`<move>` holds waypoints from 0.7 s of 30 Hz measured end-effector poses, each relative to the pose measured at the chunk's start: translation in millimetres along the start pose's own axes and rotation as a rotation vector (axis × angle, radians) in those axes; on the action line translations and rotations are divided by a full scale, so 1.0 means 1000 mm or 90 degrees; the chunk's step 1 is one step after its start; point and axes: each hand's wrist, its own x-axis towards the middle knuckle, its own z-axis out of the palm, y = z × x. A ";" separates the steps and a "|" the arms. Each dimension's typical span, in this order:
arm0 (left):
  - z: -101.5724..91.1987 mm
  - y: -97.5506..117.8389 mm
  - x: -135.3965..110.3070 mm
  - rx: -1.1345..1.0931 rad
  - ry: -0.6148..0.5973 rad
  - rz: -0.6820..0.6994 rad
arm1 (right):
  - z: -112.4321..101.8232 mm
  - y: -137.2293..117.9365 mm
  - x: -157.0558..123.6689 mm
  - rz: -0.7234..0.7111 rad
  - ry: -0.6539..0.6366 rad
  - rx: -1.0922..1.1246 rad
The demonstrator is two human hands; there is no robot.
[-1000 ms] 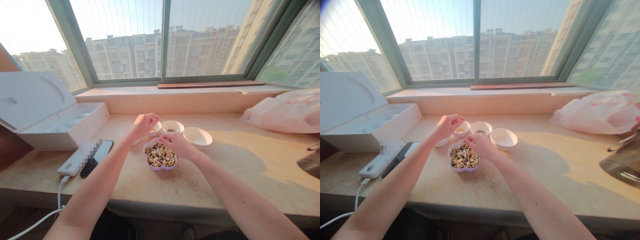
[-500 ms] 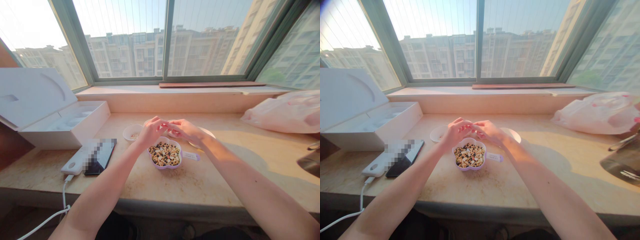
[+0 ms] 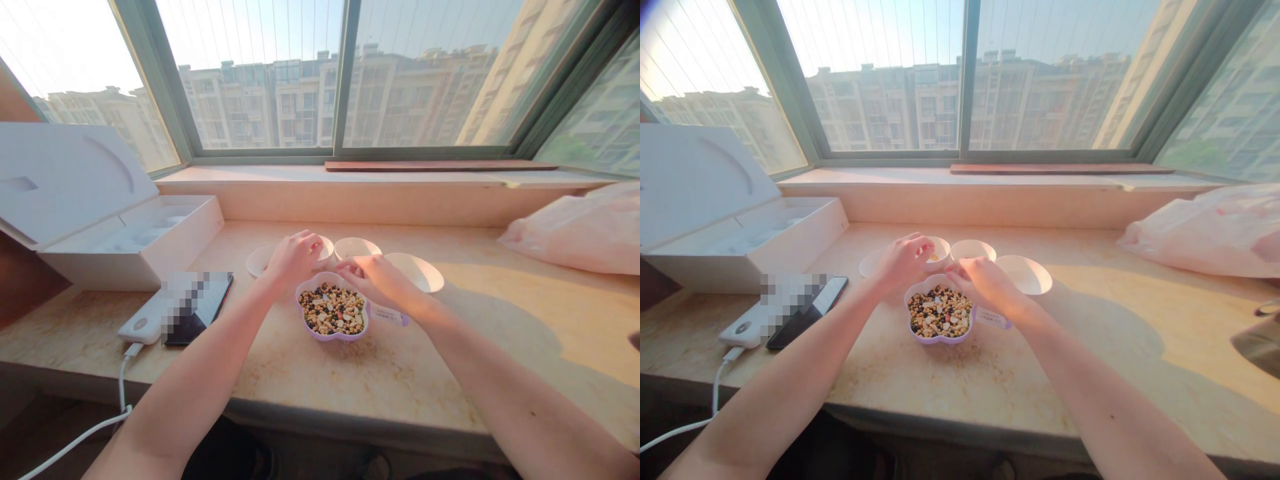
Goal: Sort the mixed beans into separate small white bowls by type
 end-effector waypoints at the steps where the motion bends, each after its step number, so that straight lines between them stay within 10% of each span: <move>1: -0.001 -0.002 0.002 0.022 -0.011 -0.019 | 0.002 -0.001 -0.001 -0.015 -0.008 -0.040; 9: 0.004 -0.009 0.011 0.129 -0.117 -0.091 | 0.027 -0.019 -0.009 -0.214 -0.120 -0.074; 21: 0.010 -0.009 0.009 0.132 -0.170 -0.091 | 0.037 -0.014 -0.004 -0.162 -0.154 -0.055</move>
